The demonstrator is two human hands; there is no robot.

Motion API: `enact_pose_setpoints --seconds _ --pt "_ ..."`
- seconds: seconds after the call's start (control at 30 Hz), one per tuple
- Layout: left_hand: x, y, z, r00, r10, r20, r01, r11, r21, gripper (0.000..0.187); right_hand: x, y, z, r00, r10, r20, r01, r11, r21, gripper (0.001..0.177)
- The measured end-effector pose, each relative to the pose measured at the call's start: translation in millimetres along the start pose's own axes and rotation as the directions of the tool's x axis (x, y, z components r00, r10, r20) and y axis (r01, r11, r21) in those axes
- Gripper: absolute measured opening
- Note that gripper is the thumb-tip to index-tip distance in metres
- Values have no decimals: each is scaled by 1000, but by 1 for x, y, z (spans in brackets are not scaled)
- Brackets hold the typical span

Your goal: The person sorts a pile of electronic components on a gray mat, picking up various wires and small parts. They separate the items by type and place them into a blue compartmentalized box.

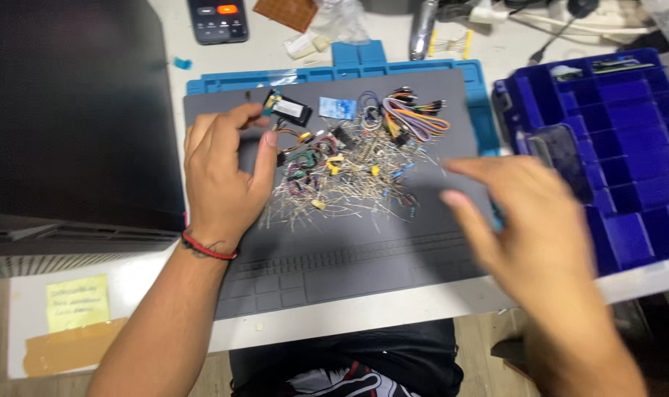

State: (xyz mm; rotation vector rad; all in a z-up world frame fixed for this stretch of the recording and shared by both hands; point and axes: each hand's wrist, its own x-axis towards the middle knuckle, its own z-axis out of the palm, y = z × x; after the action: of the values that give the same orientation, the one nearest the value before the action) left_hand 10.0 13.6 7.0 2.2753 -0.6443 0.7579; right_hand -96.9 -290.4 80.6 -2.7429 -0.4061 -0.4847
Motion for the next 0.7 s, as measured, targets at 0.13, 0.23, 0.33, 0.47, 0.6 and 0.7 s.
enact_pose_setpoints --seconds 0.13,0.23,0.33,0.47,0.6,0.7 --pt "2 -6 -3 999 -14 -32 14 1000 19 22 38 -8 48 996 -81 38 74 987 141 21" --pt "2 -10 -4 998 -44 -34 45 998 47 25 52 -2 86 991 -126 49 116 979 166 24" --pt "1 -13 -6 995 -95 -24 96 993 62 29 52 -1 112 986 -130 103 111 979 171 35" --pt "1 -19 -6 993 -118 28 115 988 102 33 47 7 126 983 -105 152 89 990 113 21" --pt "-2 -22 0 983 -159 97 147 982 117 27 44 9 125 984 -76 160 58 991 118 11" --pt "-7 -22 6 981 -120 154 101 987 128 21 41 9 125 986 -39 161 26 996 81 9"
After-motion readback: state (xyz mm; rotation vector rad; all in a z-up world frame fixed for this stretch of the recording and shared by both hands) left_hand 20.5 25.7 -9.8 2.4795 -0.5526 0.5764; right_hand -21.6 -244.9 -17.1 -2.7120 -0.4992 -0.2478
